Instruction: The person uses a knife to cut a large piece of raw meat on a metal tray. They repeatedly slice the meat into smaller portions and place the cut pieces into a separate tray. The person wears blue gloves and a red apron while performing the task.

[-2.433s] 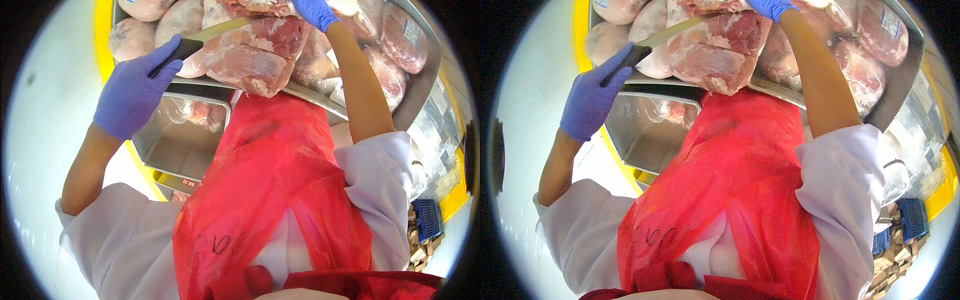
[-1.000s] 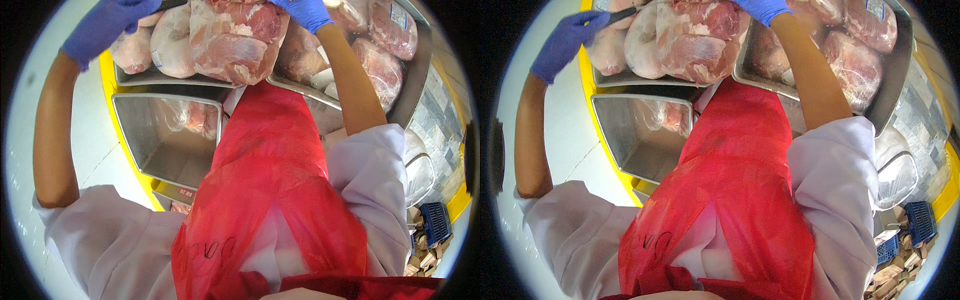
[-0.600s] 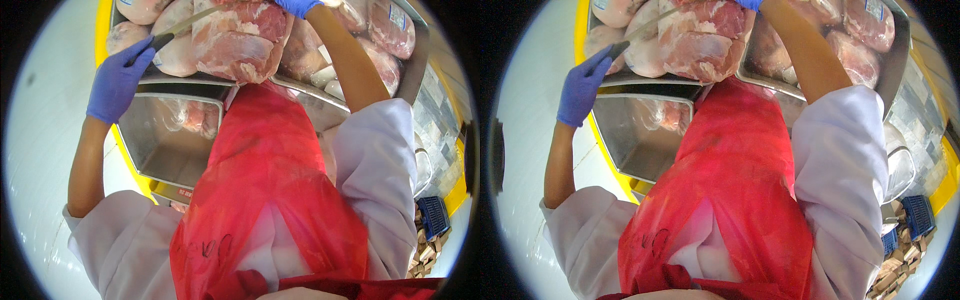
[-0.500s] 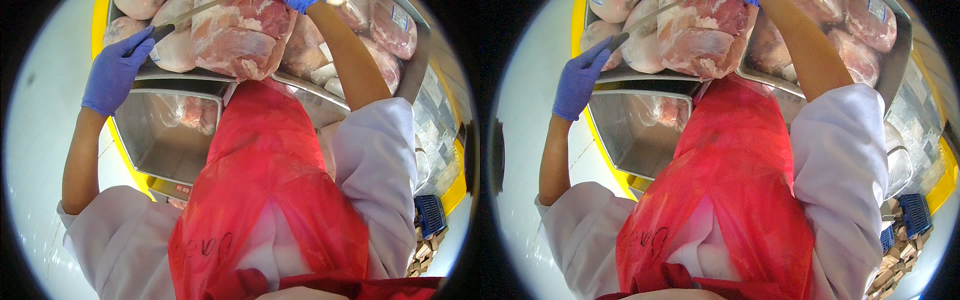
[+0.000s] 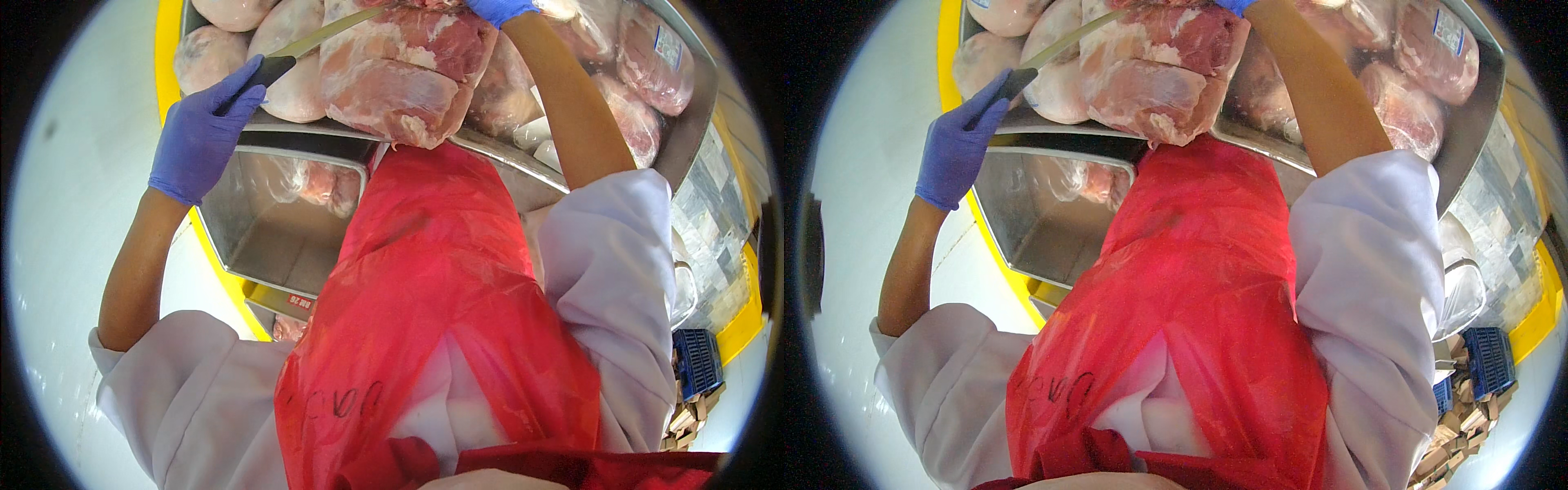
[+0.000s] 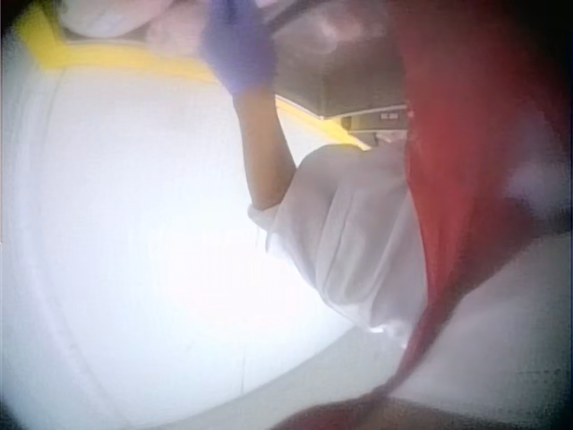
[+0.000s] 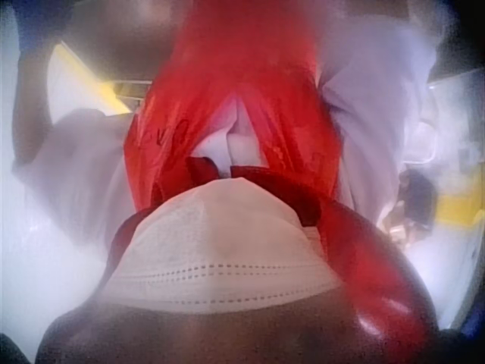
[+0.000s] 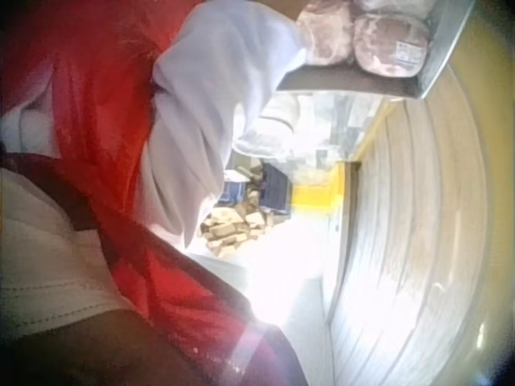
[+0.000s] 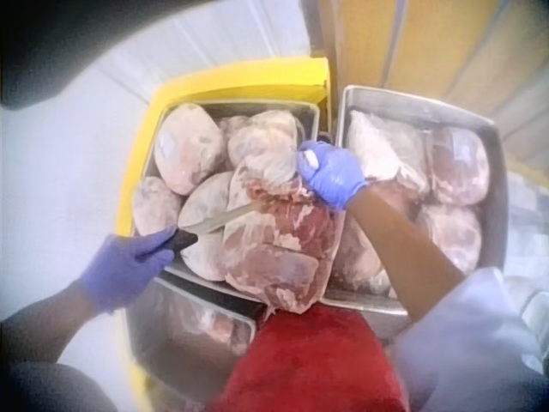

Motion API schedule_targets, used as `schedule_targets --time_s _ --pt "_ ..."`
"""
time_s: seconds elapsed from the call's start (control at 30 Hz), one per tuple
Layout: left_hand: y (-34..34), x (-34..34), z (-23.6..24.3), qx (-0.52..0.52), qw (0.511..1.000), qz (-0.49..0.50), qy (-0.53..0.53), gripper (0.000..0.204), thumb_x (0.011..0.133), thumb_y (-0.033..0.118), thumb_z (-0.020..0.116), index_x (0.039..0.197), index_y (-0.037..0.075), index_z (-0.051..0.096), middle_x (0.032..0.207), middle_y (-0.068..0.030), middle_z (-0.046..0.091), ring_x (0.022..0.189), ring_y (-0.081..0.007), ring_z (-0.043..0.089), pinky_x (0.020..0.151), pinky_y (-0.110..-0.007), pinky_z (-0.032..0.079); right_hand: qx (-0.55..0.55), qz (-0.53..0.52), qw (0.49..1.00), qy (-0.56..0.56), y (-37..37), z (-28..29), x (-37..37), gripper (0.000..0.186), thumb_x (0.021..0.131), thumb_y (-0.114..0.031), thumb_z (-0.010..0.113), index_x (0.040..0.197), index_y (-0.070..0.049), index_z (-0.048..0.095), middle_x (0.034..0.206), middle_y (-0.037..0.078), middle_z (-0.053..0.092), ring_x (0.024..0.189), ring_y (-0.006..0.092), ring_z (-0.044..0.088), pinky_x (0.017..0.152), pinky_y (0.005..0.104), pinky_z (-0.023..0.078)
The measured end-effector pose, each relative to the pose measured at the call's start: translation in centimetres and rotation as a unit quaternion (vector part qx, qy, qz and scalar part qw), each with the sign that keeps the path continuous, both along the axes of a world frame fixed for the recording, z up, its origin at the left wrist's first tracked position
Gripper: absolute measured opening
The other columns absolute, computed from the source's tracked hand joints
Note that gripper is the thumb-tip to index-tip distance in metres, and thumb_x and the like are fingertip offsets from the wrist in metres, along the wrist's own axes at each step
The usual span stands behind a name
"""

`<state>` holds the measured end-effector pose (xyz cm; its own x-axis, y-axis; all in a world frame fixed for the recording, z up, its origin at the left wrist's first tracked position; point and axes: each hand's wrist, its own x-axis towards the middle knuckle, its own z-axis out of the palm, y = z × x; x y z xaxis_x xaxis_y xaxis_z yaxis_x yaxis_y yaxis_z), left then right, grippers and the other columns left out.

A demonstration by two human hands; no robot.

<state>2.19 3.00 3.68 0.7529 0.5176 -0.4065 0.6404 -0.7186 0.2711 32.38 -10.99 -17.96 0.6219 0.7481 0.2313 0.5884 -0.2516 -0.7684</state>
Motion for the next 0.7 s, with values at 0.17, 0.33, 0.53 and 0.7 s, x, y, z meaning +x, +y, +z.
schedule_targets --time_s 0.17,0.33,0.53,0.7 --pt "-0.4 1.2 -0.9 -0.029 1.000 -0.003 -0.010 0.039 0.097 0.030 0.068 0.134 0.017 0.065 0.097 -0.0245 0.070 0.087 -0.0360 0.073 0.078 -0.035 0.055 -0.028 0.001 0.998 0.054 0.0 0.8 0.7 0.035 0.094 -0.041 0.060 0.105 -0.011 0.073 0.090 0.020 0.072 0.083 0.0407 0.070 0.077 0.0462 0.056" --pt "-2.5 -0.5 -5.2 -0.005 0.995 0.035 -0.091 0.044 0.096 0.028 0.069 0.139 0.020 0.062 0.100 -0.0238 0.071 0.090 -0.0358 0.073 0.076 -0.039 0.055 -0.040 -0.018 0.996 0.075 0.8 0.3 1.2 0.038 0.094 -0.042 0.059 0.101 -0.008 0.073 0.089 0.022 0.072 0.084 0.0417 0.070 0.075 0.0459 0.055" --pt "-4.0 -3.7 -11.0 0.056 0.982 0.077 -0.163 0.050 0.095 0.031 0.071 0.143 0.027 0.059 0.081 -0.0145 0.068 0.067 -0.0304 0.068 0.062 -0.038 0.053 -0.057 -0.001 0.996 0.065 2.7 0.1 2.3 0.041 0.093 -0.042 0.058 0.093 -0.005 0.073 0.088 0.024 0.071 0.086 0.0431 0.070 0.077 0.0480 0.055" --pt "-4.8 -5.3 -14.7 0.120 0.969 0.064 -0.206 0.055 0.091 0.031 0.075 0.144 0.028 0.058 0.070 -0.0092 0.062 0.057 -0.0257 0.061 0.056 -0.039 0.050 -0.140 -0.042 0.989 0.017 3.7 0.9 2.2 0.047 0.091 -0.048 0.057 0.091 -0.004 0.074 0.088 0.026 0.071 0.088 0.0435 0.070 0.080 0.0499 0.055"
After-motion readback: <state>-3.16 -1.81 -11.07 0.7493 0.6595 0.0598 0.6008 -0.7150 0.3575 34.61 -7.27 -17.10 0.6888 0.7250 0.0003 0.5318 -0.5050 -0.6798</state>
